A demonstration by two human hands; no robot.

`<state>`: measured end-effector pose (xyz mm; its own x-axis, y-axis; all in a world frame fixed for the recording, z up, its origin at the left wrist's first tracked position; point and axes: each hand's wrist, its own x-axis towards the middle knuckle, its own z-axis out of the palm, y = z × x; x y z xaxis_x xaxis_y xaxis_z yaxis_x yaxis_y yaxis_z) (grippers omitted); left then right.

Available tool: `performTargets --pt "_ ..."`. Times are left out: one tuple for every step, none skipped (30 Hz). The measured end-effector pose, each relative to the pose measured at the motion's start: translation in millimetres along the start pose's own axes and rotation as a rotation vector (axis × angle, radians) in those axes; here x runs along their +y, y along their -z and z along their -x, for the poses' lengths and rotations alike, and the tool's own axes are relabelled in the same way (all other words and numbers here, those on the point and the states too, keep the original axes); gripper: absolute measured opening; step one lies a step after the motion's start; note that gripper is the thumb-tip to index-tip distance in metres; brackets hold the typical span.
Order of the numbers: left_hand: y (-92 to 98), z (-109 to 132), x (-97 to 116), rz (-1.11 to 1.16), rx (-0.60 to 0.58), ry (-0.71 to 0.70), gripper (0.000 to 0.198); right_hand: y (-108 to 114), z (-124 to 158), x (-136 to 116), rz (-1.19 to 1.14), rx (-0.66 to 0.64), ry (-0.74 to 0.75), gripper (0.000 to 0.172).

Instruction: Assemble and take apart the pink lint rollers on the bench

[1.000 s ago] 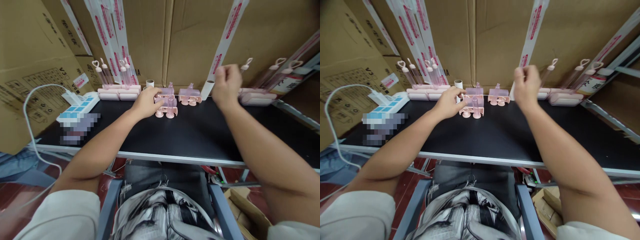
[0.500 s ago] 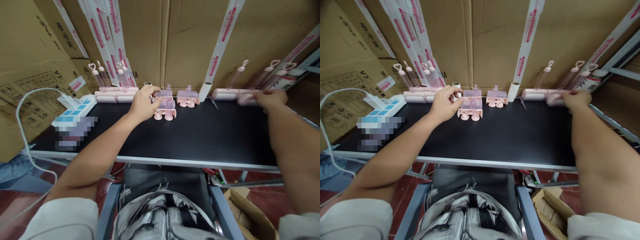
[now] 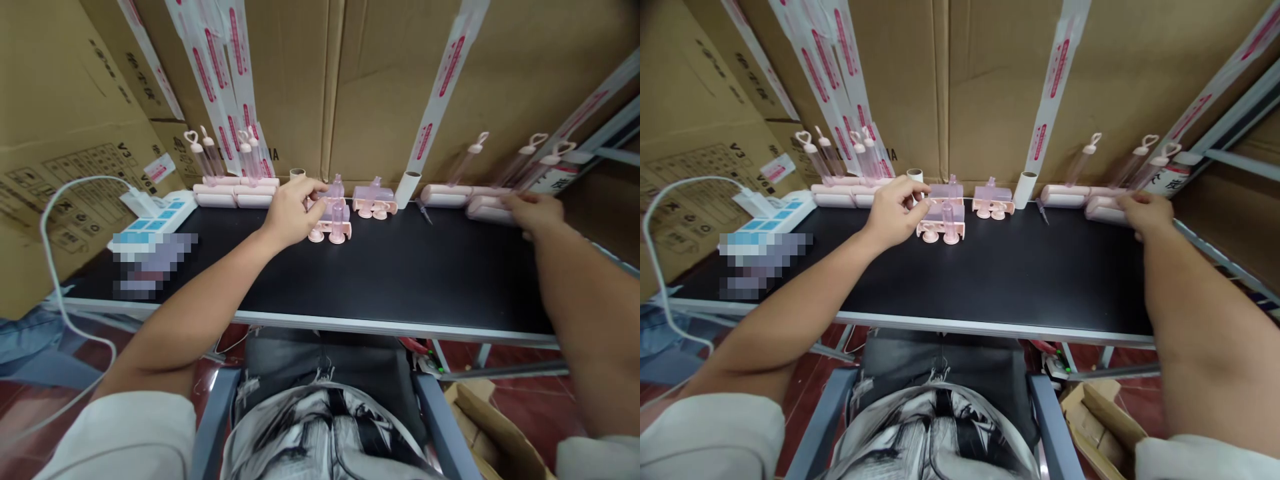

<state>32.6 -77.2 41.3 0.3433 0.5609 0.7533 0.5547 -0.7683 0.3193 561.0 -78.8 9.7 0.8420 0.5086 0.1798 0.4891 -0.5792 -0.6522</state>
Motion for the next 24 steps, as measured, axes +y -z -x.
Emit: performTargets --pt "0.7 0 -1 -0.002 0.005 0.0 0.017 1 3 -2 0.001 -0.001 -0.004 0.043" --pt "1.6 0 -1 0.001 0.016 -0.002 0.017 2 6 -3 0.011 0.007 0.008 0.038" --pt "2.6 -1 -2 0.009 0.032 -0.002 0.016 4 9 -2 0.019 0.013 0.031 0.028" --pt "3.9 -1 -1 0.022 0.054 0.0 0.016 7 12 -2 0.023 0.015 0.062 0.015" --pt "5.5 -1 -1 0.038 0.074 0.005 0.016 11 17 0 0.023 0.021 0.089 0.01" --pt "7.2 -1 1 0.058 0.091 0.011 0.016 16 23 1 0.018 0.03 0.114 0.021" --pt "9.1 -1 3 0.081 0.104 0.015 0.016 22 30 1 0.005 0.04 0.142 0.03" --pt "10.8 -2 6 0.106 0.112 0.016 0.016 27 40 1 -0.009 0.051 0.171 0.036" --pt "12.3 -3 10 0.134 0.113 0.016 0.016 33 53 0 -0.029 0.065 0.218 0.036" --pt "13.1 -4 16 0.167 0.104 0.018 0.017 39 67 -1 -0.051 0.062 0.281 0.033" --pt "13.2 -5 23 0.203 0.077 0.025 0.018 43 83 -3 -0.075 0.041 0.354 0.029" --pt "12.3 -6 32 0.241 0.029 0.04 0.021 47 101 -5 -0.102 -0.014 0.444 0.023" --pt "10.1 -8 42 0.283 -0.042 0.061 0.024 49 120 -9 -0.132 -0.058 0.536 0.02" --pt "6.7 -10 52 0.326 -0.132 0.086 0.03 50 139 -13 -0.148 -0.102 0.615 0.021" --pt "1.9 -12 64 0.37 -0.231 0.109 0.038 50 158 -18 -0.154 -0.127 0.671 0.024" --pt "-4.3 -14 75 0.412 -0.325 0.125 0.048 48 176 -24 -0.179 -0.164 0.736 0.029" --pt "-11.5 -16 85 0.449 -0.409 0.138 0.06 44 191 -31 -0.207 -0.212 0.814 0.036" --pt "-19.7 -18 94 0.482 -0.489 0.153 0.069 40 204 -39 -0.234 -0.244 0.884 0.043" --pt "-28.2 -20 101 0.513 -0.556 0.177 0.073 36 214 -47 -0.264 -0.253 0.936 0.052" --pt "-36.5 -21 105 0.532 -0.595 0.209 0.07 31 220 -55 -0.299 -0.241 0.985 0.059" --pt "-44.0 -23 107 0.545 -0.568 0.257 0.064 27 223 -63 -0.341 -0.199 1.035 0.066" --pt "-50.1 -25 107 0.579 -0.503 0.314 0.058 22 224 -71 -0.389 -0.143 1.076 0.073" --pt "-54.3 -26 106 0.624 -0.425 0.369 0.054 18 222 -79 -0.438 -0.091 1.101 0.079" --pt "-56.2 -28 103 0.679 -0.335 0.421 0.052 14 220 -85 -0.484 -0.049 1.12 0.083"
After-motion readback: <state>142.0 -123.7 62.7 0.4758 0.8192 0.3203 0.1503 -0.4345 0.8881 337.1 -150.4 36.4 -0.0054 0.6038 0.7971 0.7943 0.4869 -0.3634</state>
